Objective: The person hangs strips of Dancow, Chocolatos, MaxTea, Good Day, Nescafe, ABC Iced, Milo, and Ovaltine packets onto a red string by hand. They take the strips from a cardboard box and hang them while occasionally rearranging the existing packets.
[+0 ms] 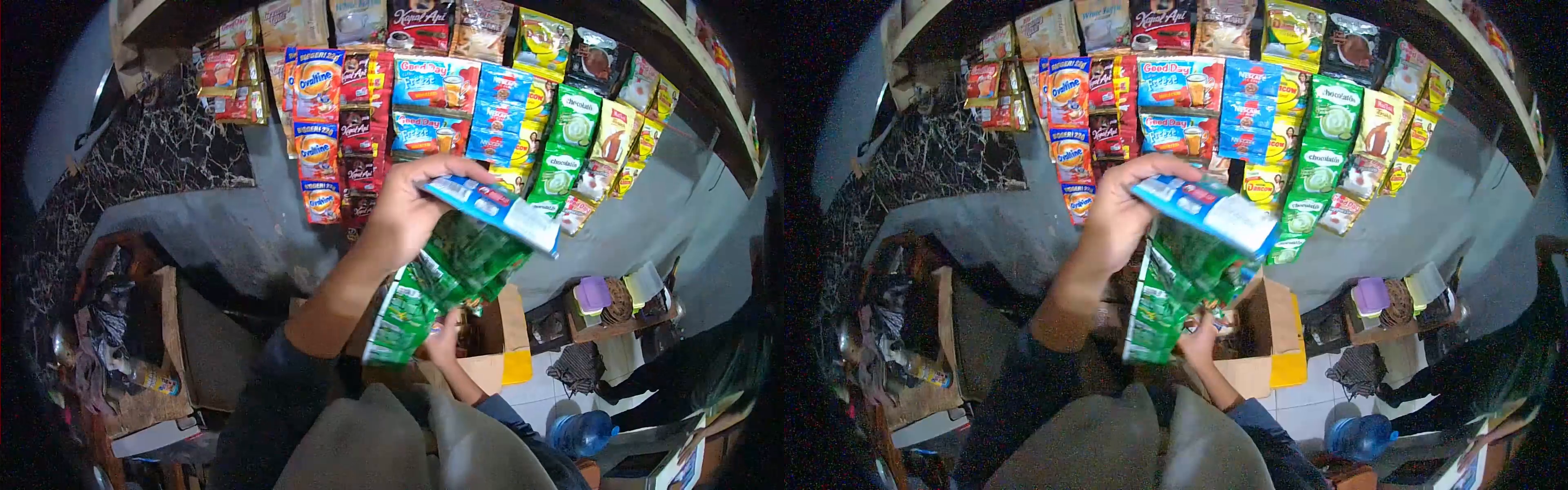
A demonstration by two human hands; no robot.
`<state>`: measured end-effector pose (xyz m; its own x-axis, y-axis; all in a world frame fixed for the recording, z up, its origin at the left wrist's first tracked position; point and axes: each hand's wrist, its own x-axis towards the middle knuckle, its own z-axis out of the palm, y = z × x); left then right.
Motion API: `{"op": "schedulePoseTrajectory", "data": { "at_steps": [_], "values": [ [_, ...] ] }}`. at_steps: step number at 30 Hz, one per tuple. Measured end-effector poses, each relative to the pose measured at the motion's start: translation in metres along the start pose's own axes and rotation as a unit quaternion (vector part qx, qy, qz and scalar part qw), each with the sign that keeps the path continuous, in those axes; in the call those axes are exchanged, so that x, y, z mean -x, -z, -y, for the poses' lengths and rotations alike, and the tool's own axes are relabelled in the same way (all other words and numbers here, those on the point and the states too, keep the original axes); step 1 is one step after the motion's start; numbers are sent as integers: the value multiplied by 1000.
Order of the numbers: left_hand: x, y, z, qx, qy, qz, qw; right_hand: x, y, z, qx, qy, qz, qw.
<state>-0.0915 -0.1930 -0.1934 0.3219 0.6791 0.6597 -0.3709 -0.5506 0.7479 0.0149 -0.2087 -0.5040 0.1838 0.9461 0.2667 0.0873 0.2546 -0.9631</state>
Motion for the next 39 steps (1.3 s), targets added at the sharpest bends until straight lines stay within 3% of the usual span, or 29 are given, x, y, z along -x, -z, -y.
{"op": "schedulePoseTrajectory", "data": {
  "at_steps": [1,2,3,4,6,8,10,11,16,17,19,20,22,23,24,26,27,28,30,32,33,34,36,37,38,39],
  "values": [
    [3,1,-6,-37,-8,-11,999,-6,-9,-63,80,95,77,989],
    [5,4,-10,-74,-18,-20,997,-5,-20,-51,-31,43,84,995],
    [9,10,-13,-31,-9,-21,999,1,-16,12,17,-122,124,985],
    [14,17,-16,12,1,-21,1000,-4,-15,8,-19,-144,192,971],
    [29,32,-21,81,6,-47,996,-28,1,-6,-57,-110,153,980],
    [46,37,-28,190,-4,-32,981,-63,-30,-6,-126,-56,87,987],
    [88,75,-15,217,45,-177,959,-99,-40,-7,-193,-9,21,981],
    [89,78,-17,214,49,-177,959,-105,-28,-19,-225,11,-10,974],
    [102,82,-33,267,-95,36,958,-98,-49,-70,-363,105,-146,914],
    [104,83,-36,277,-125,79,949,-82,-21,33,-143,138,-112,974],
    [109,84,-38,297,-185,166,922,-87,10,37,-84,129,-69,986],
    [121,83,-37,299,-187,165,921,-89,22,39,-24,122,-31,992],
    [156,78,-27,277,-154,-142,938,-84,36,58,-6,160,-142,977],
    [158,79,-20,280,-151,-134,939,-85,40,70,17,209,-209,955],
    [157,83,-9,288,-149,-128,937,-87,48,77,22,211,-218,953],
    [161,98,11,271,-119,-130,946,-94,61,88,-4,241,-324,915],
    [168,107,19,261,-103,-132,951,-102,64,90,25,311,-344,885],
    [177,118,26,252,-89,-134,954,-110,66,96,-150,312,-335,876],
    [219,127,46,227,-68,-134,962,-119,85,96,-335,266,-255,867],
    [218,133,69,200,-49,-140,968,-125,97,108,-307,276,-253,875],
    [243,121,73,186,-38,-147,971,-113,99,137,-211,290,-241,902],
    [226,153,85,172,-26,-155,972,-111,102,152,-194,303,-251,899],
    [239,156,102,142,0,-172,975,-117,109,165,-44,450,-286,845],
    [239,158,115,142,-1,-172,975,-113,113,175,28,476,-303,825],
    [234,156,128,167,46,-198,965,-110,140,181,192,519,-266,789],
    [230,156,139,191,94,-223,951,-104,137,198,189,541,-278,771]
  ]
}}
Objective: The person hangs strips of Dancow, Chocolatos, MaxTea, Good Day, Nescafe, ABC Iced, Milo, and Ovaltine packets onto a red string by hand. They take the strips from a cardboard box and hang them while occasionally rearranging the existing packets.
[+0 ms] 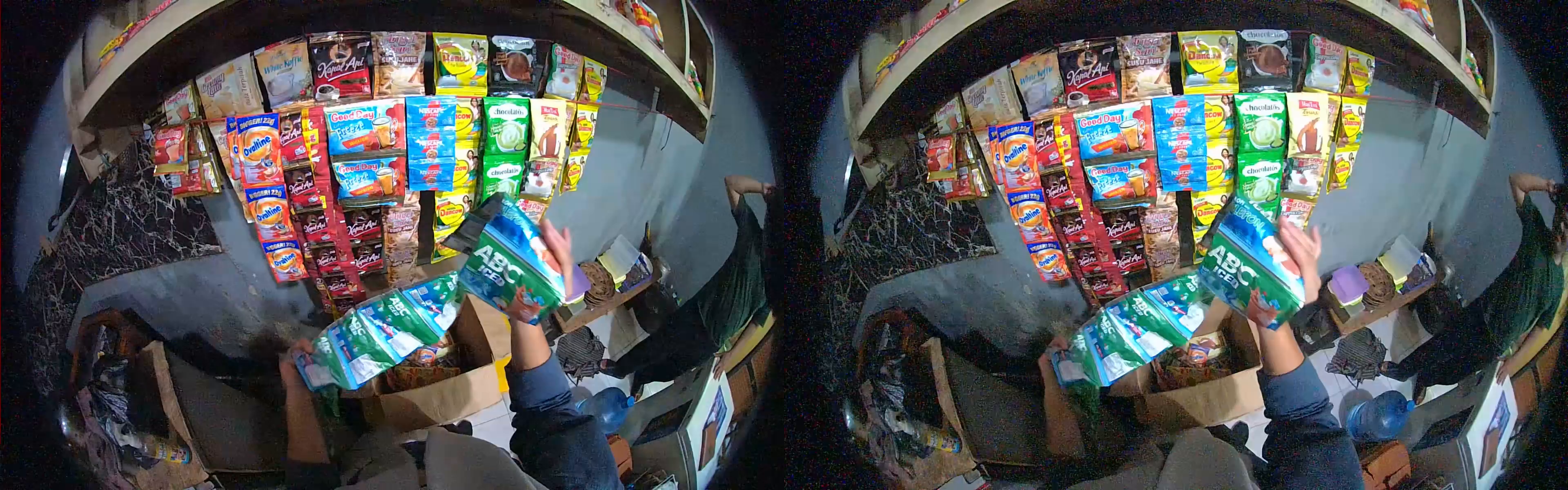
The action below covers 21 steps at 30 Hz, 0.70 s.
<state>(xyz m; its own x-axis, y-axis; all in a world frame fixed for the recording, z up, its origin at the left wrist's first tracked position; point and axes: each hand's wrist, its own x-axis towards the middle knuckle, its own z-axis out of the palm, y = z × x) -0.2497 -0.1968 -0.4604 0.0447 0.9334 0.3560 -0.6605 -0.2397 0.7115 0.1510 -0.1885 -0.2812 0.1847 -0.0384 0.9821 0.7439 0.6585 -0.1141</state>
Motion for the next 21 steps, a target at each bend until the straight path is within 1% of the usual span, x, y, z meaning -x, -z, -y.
{"op": "schedulePoseTrajectory", "data": {
  "at_steps": [1,2,4,5,6,7,8,9,10,11,12,13,15,16,17,19,20,21],
  "values": [
    [-5,5,5,2,-1,1,1000,-16,2,12,2,24,-19,1000],
    [-11,10,11,66,49,23,996,-31,9,16,3,27,-19,999],
    [-23,11,18,193,146,71,968,-61,26,19,-64,67,165,982],
    [-27,-6,10,196,145,75,967,-70,19,41,-130,-6,148,980],
    [-28,-34,-7,19,157,-21,987,-77,22,43,-119,-89,194,970],
    [-27,-50,-15,-160,164,-118,966,-83,24,44,-107,-172,238,950],
    [-32,-46,-19,-161,184,-55,968,-84,19,47,-157,-276,200,927],
    [-25,-45,-21,-160,184,-53,968,-86,22,49,-155,-276,200,927],
    [-15,-44,-30,-217,222,0,951,-88,25,51,-95,-236,219,942],
    [-7,-56,-46,-274,258,54,925,-89,27,53,-33,-196,235,952],
    [-3,-72,-55,-266,284,142,910,-88,26,52,-55,-208,225,950],
    [-1,-92,-60,-267,284,142,910,-87,23,51,-55,-209,224,950],
    [-3,-134,-58,-234,331,214,889,-82,14,55,-33,-160,189,968],
    [-7,-153,-48,-290,243,277,883,-84,9,71,3,-109,184,977],
    [-11,-171,-38,-345,151,336,863,-82,4,74,-2,-109,185,977],
    [-14,-196,-28,-323,201,286,879,-79,-5,77,33,-17,173,984],
    [-20,-202,-22,-322,182,268,890,-81,-6,80,50,23,177,983],
    [-26,-206,-16,-321,163,250,899,-82,-7,81,48,24,177,983]
  ]
}}
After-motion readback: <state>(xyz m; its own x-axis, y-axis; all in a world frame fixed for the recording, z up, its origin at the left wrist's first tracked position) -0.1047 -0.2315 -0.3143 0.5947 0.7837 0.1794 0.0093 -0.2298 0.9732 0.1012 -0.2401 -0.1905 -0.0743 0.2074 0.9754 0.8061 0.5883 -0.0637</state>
